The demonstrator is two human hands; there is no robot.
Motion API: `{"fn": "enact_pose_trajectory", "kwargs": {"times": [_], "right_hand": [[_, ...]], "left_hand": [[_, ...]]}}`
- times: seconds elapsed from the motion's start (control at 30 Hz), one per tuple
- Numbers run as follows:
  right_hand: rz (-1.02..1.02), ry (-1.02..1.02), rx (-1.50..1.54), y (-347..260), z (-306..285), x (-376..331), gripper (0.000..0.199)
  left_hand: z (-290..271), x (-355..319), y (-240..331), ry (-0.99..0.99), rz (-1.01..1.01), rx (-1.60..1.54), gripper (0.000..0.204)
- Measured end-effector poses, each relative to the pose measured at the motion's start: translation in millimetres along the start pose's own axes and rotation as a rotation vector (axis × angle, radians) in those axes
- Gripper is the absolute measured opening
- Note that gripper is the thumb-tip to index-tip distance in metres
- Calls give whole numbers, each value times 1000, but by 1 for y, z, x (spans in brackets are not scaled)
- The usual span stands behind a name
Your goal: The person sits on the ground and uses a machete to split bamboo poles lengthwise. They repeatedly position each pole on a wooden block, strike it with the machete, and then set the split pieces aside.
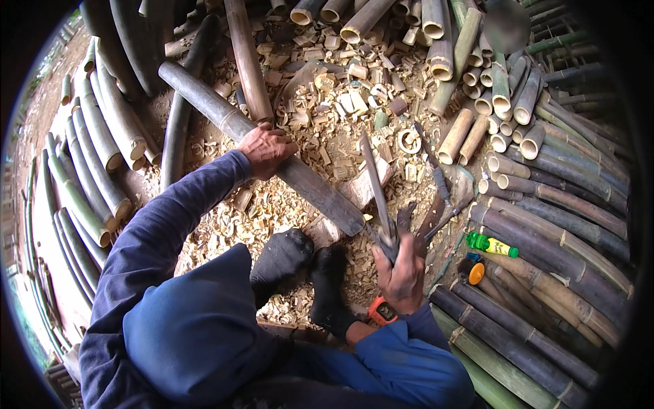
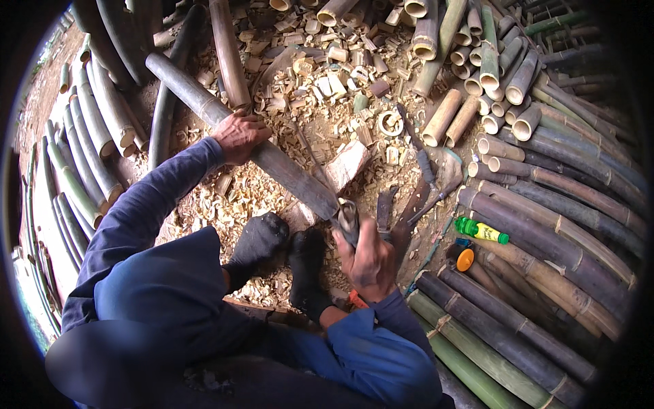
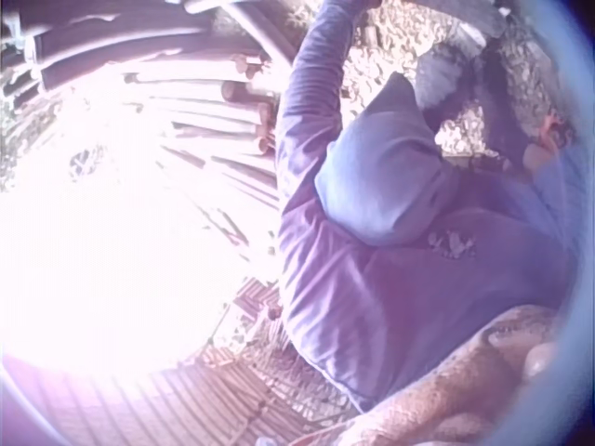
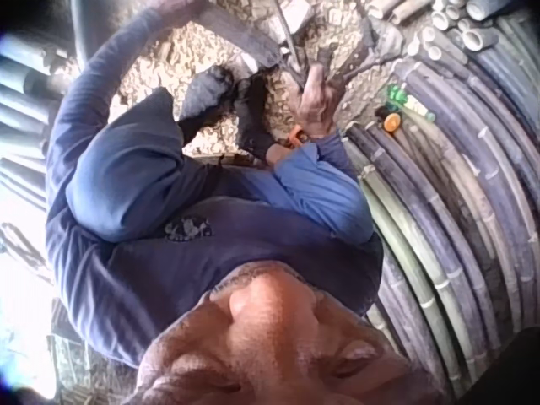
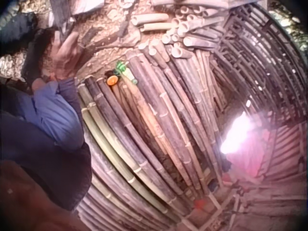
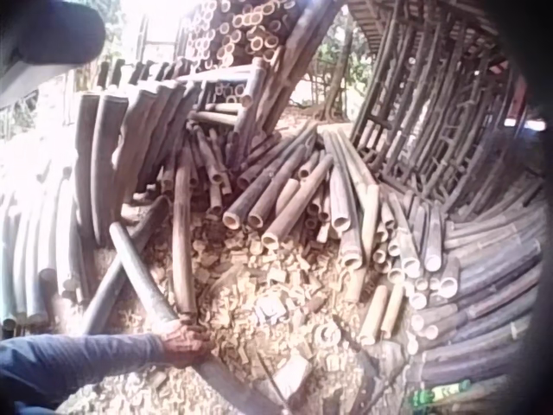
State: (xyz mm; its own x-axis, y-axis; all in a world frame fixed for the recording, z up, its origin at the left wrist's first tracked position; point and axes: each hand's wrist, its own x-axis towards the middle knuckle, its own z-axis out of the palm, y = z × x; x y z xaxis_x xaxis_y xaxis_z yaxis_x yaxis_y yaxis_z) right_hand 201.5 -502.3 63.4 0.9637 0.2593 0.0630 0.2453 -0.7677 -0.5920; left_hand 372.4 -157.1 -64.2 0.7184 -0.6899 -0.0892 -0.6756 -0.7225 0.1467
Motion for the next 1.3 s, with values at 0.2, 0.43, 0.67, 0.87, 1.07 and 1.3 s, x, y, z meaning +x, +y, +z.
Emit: {"fn": "enact_pose_trajectory", "kwargs": {"times": [0.2, 0.43, 0.67, 0.87, 1.07, 1.3], "right_hand": [[329, -418, -310, 51, 31, -12, 41], [-38, 69, 110, 9, 7, -5, 40], [373, -318, -87, 24, 6, 0, 34], [6, 85, 118, 30, 19, -19, 44], [297, -267, -60, 23, 2, 1, 39], [236, -150, -52, 33, 20, -24, 37]], "left_hand": [[12, -4, -2, 78, 62, 3, 28], [18, -16, 0, 256, 27, 40, 34], [25, -14, -3, 330, 69, 73, 40], [33, -20, 2, 437, 24, 84, 39], [2, -2, 12, -12, -56, 44, 60], [-16, 31, 7, -428, 6, -41, 35]]}}
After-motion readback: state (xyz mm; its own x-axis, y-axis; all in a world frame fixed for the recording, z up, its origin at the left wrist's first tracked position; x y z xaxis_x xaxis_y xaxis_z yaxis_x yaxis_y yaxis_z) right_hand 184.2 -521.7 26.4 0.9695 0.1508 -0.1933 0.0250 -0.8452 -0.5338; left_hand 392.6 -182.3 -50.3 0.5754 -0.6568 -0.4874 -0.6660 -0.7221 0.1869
